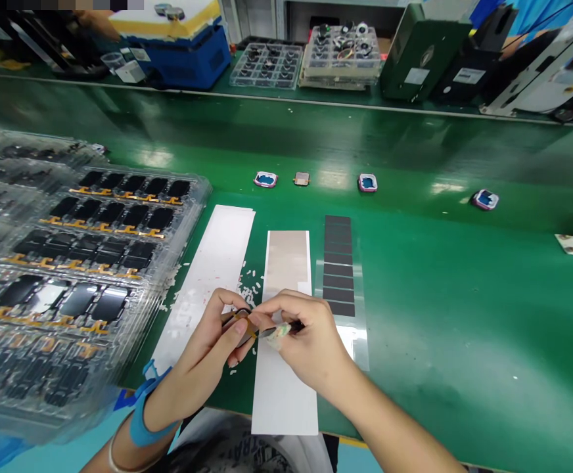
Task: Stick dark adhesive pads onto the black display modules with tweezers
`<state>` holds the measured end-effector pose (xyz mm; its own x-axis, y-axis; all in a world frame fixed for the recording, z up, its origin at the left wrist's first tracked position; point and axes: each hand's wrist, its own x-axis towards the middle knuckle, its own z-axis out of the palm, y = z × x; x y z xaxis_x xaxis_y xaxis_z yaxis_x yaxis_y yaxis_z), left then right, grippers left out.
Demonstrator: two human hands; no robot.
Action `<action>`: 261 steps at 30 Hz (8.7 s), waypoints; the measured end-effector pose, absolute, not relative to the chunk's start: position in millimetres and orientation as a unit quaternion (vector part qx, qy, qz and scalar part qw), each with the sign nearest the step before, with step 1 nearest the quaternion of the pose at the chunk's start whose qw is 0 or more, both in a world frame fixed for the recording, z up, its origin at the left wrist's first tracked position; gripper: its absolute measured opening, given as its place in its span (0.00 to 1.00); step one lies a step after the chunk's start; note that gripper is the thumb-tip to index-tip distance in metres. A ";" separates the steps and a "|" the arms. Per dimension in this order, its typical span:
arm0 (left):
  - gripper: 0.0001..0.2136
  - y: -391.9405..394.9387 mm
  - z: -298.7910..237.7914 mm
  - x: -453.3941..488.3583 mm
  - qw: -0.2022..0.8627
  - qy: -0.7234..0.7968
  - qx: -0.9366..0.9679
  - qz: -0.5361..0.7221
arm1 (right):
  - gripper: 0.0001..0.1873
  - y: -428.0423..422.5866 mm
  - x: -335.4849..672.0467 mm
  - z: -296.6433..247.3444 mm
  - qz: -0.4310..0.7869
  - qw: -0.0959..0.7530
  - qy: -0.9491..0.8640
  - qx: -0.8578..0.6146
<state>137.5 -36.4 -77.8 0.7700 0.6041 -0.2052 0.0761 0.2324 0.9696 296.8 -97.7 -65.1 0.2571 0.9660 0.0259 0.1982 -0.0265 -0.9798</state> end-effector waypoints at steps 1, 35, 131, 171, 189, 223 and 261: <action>0.05 -36.4 -78.0 137.7 0.728 0.287 0.596 0.181 | 0.05 -97.7 296.8 -64.8 0.377 0.508 -0.477 -0.609; 0.07 -34.2 -77.1 151.6 0.321 0.174 0.928 0.071 | 0.15 -97.3 344.3 -102.1 0.315 0.632 -0.287 -0.647; 0.04 -56.8 -73.4 158.6 0.647 0.270 0.691 0.172 | 0.12 -201.0 318.0 -87.9 0.124 0.664 -0.218 -0.704; 0.05 -75.8 -83.8 179.2 0.454 0.229 0.854 0.104 | 0.07 -225.9 325.0 -100.6 0.125 0.694 -0.220 -0.674; 0.14 -49.1 -64.1 166.8 0.492 0.219 0.812 0.223 | 0.17 -143.7 255.6 -53.5 0.092 0.760 -0.375 -0.523; 0.23 -45.0 -70.5 162.8 0.539 0.232 0.789 0.182 | 0.19 -130.4 252.2 -77.0 0.049 0.745 -0.368 -0.554; 0.24 -45.6 -71.8 162.5 0.517 0.237 0.803 0.176 | 0.18 -130.6 252.7 -77.1 0.066 0.751 -0.355 -0.553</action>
